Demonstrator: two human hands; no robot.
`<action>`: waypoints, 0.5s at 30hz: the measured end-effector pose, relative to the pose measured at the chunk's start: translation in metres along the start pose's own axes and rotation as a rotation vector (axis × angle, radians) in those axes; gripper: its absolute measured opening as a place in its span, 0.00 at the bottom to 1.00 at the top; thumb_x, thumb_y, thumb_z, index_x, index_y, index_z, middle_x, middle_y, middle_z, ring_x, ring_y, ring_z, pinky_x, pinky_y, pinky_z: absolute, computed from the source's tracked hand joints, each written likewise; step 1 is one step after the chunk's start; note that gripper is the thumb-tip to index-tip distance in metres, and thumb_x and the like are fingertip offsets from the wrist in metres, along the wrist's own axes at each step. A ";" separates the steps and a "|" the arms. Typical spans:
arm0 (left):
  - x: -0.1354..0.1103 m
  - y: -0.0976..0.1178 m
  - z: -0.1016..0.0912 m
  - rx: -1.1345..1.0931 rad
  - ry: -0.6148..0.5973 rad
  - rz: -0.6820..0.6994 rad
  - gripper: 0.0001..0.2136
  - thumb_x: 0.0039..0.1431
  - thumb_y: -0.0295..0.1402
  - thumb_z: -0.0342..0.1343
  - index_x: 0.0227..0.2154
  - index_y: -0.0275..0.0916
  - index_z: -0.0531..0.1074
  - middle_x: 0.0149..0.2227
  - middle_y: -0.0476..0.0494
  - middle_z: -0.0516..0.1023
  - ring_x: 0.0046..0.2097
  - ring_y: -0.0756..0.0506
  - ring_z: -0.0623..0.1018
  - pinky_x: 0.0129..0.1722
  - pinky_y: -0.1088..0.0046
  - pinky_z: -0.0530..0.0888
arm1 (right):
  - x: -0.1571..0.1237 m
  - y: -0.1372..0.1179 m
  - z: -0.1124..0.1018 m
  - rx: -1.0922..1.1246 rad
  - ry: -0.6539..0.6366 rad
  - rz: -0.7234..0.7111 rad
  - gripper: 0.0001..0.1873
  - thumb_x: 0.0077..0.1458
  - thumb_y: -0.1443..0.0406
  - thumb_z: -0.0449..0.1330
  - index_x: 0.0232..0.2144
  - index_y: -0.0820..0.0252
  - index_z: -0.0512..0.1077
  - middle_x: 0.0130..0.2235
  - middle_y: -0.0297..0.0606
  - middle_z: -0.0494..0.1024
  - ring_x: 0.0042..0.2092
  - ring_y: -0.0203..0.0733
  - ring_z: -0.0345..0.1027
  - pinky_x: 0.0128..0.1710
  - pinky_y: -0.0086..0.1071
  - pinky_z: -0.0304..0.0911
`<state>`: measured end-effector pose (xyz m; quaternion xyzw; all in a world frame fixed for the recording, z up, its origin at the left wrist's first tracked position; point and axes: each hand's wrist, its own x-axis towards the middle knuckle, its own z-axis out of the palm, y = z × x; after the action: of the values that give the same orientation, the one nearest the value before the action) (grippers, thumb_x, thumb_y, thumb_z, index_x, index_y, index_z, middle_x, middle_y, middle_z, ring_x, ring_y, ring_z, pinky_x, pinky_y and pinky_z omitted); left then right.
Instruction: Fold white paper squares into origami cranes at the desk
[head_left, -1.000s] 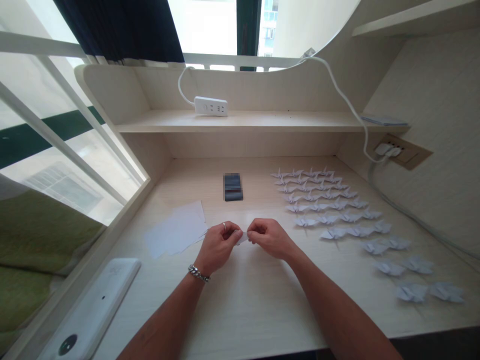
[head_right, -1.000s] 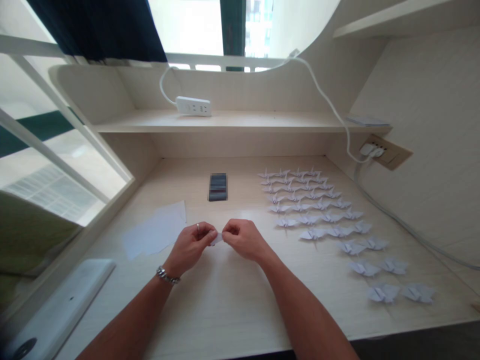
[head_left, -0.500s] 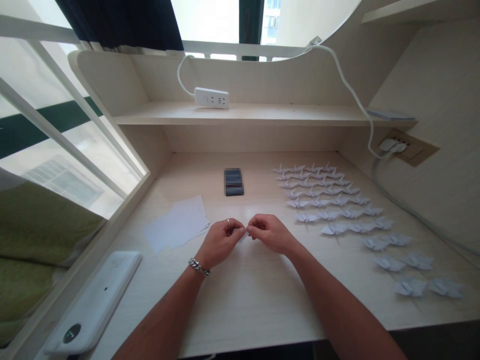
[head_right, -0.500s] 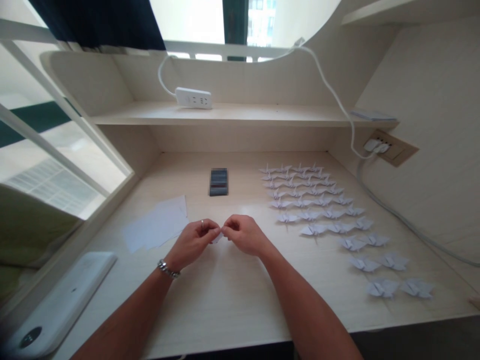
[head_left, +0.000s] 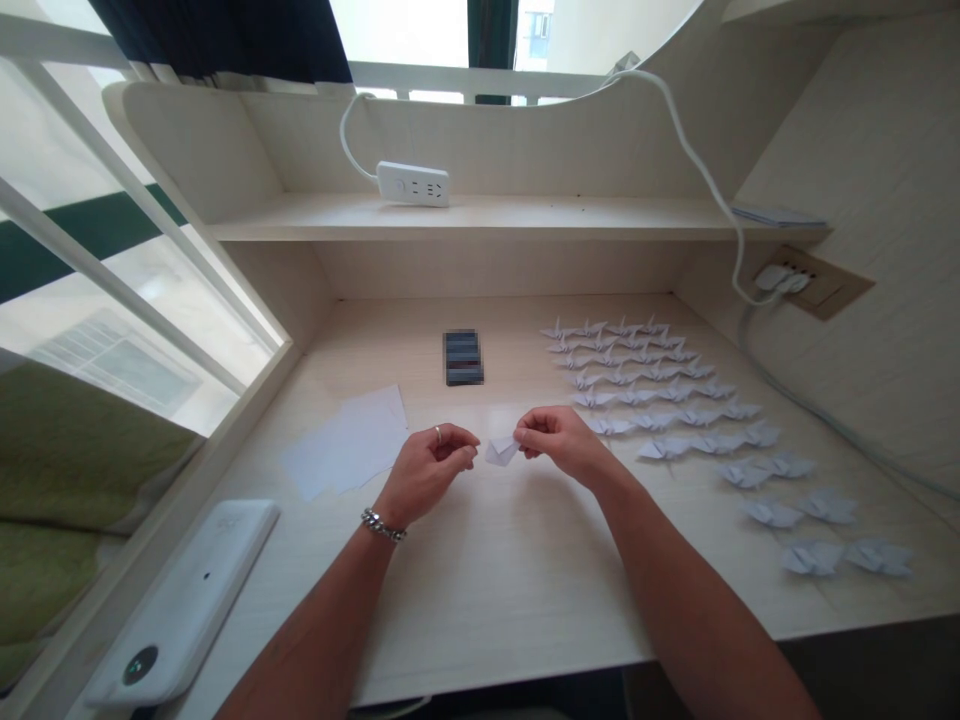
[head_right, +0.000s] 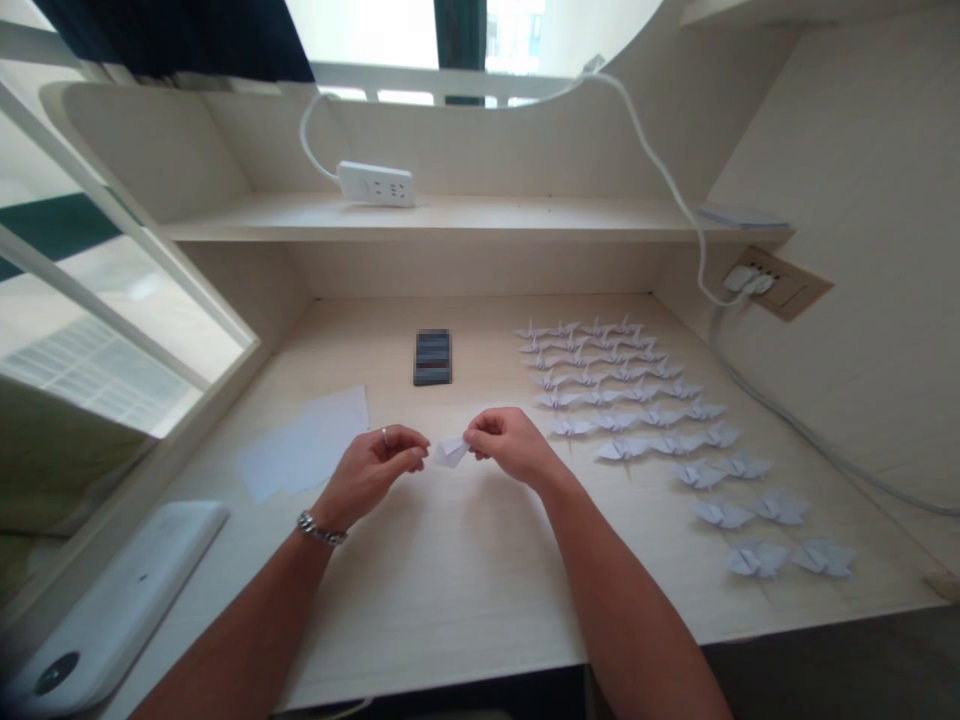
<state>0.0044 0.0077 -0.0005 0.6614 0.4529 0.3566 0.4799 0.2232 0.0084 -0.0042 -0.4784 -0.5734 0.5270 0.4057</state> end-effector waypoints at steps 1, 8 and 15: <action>0.000 0.000 0.002 -0.050 -0.009 0.010 0.08 0.52 0.32 0.58 0.35 0.36 0.75 0.32 0.43 0.81 0.34 0.46 0.79 0.36 0.71 0.75 | 0.000 0.001 0.001 -0.006 -0.009 -0.001 0.11 0.48 0.60 0.62 0.25 0.65 0.73 0.22 0.34 0.73 0.25 0.34 0.66 0.26 0.28 0.61; -0.003 0.003 0.014 -0.039 -0.015 0.040 0.12 0.52 0.30 0.59 0.41 0.36 0.76 0.36 0.42 0.82 0.37 0.46 0.80 0.39 0.70 0.76 | 0.006 0.011 0.017 0.062 0.081 -0.046 0.13 0.49 0.59 0.63 0.29 0.64 0.74 0.23 0.34 0.74 0.25 0.34 0.67 0.27 0.29 0.63; -0.003 0.007 0.018 0.073 0.020 0.047 0.11 0.56 0.32 0.57 0.41 0.39 0.78 0.32 0.46 0.82 0.32 0.47 0.80 0.35 0.72 0.77 | 0.008 0.015 0.036 0.161 0.246 -0.095 0.18 0.48 0.56 0.64 0.37 0.63 0.72 0.25 0.34 0.75 0.27 0.36 0.69 0.26 0.29 0.66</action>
<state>0.0212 -0.0018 0.0013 0.6852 0.4547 0.3578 0.4425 0.1883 0.0087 -0.0231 -0.4777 -0.4973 0.4887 0.5345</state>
